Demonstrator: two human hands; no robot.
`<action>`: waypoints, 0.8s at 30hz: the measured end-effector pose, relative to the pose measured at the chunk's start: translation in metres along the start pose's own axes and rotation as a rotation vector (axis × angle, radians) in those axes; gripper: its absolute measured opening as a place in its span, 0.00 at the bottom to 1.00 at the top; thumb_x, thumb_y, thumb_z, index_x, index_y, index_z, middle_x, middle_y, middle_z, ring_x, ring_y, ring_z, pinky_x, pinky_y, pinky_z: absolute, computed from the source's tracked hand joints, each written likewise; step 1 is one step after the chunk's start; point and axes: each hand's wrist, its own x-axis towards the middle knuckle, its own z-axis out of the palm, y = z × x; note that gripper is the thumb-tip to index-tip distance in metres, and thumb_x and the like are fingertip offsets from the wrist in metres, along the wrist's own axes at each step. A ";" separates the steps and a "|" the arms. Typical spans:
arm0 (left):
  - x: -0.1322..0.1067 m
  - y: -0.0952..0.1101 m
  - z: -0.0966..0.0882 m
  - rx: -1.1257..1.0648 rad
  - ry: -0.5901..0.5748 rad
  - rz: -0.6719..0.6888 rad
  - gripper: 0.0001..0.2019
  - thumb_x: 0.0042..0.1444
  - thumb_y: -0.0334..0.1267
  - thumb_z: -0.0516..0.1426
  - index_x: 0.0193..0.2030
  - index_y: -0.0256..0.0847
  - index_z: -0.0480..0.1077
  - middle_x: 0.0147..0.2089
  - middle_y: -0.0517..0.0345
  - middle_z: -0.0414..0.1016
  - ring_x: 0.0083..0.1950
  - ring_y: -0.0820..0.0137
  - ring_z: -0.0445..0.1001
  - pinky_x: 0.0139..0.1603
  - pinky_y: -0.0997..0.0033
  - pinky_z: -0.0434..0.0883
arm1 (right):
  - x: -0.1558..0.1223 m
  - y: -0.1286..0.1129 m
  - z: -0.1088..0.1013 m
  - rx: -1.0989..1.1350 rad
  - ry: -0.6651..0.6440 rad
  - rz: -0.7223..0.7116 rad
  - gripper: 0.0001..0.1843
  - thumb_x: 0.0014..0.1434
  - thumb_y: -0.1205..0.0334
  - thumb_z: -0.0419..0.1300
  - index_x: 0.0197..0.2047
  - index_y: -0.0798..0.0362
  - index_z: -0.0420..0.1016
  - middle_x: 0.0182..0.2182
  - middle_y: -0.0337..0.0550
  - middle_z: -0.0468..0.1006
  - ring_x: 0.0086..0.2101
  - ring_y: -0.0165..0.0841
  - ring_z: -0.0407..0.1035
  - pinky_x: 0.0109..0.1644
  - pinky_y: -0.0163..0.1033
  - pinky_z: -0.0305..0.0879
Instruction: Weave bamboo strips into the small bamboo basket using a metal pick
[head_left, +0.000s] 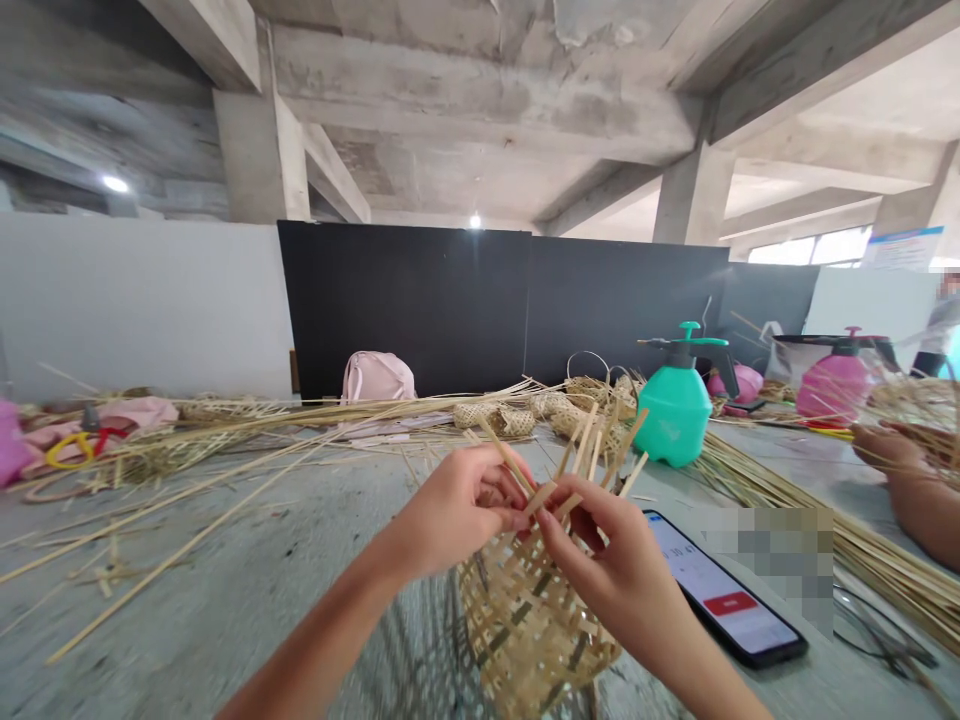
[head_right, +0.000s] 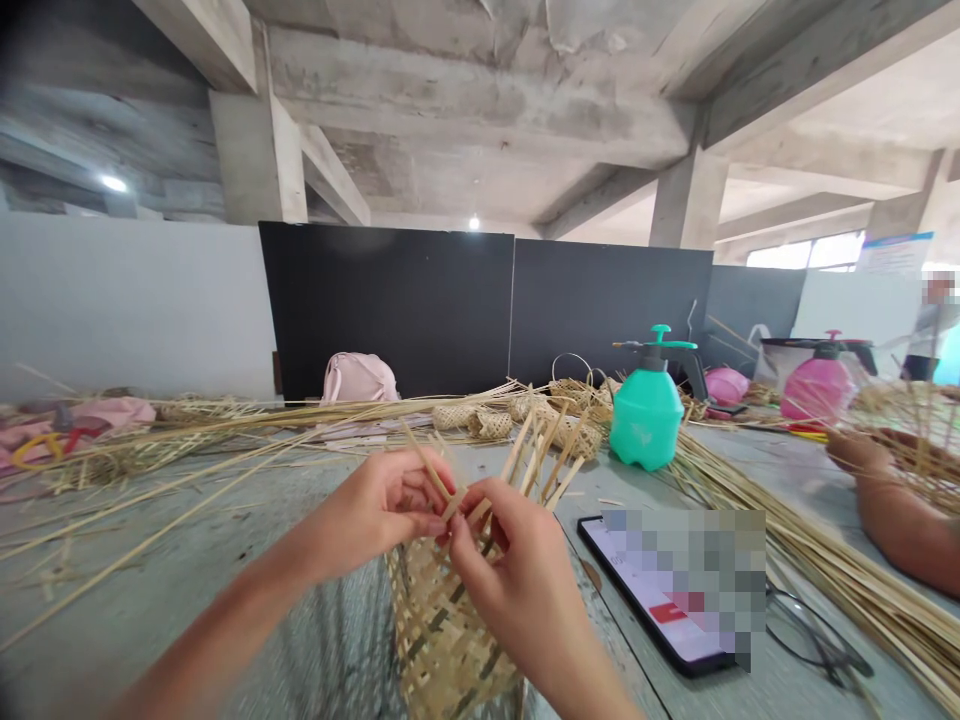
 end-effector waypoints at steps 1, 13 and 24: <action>0.000 0.000 0.000 0.006 0.009 0.004 0.09 0.44 0.23 0.57 0.32 0.37 0.65 0.30 0.59 0.70 0.32 0.71 0.71 0.34 0.70 0.68 | 0.000 -0.001 0.000 -0.009 0.006 -0.007 0.05 0.55 0.64 0.53 0.28 0.52 0.67 0.20 0.36 0.69 0.19 0.25 0.56 0.21 0.32 0.51; -0.001 -0.003 -0.004 0.059 0.049 -0.034 0.08 0.44 0.25 0.58 0.31 0.39 0.64 0.28 0.61 0.70 0.32 0.70 0.72 0.34 0.68 0.68 | -0.005 0.013 0.015 0.267 0.208 -0.137 0.07 0.58 0.63 0.54 0.29 0.51 0.70 0.28 0.41 0.70 0.31 0.32 0.65 0.32 0.35 0.62; -0.007 -0.003 -0.003 0.174 0.013 -0.045 0.14 0.47 0.28 0.56 0.41 0.42 0.64 0.33 0.57 0.73 0.36 0.65 0.74 0.37 0.65 0.68 | -0.005 0.009 0.014 0.224 0.256 -0.073 0.02 0.55 0.64 0.57 0.30 0.50 0.69 0.27 0.38 0.71 0.30 0.31 0.64 0.29 0.33 0.60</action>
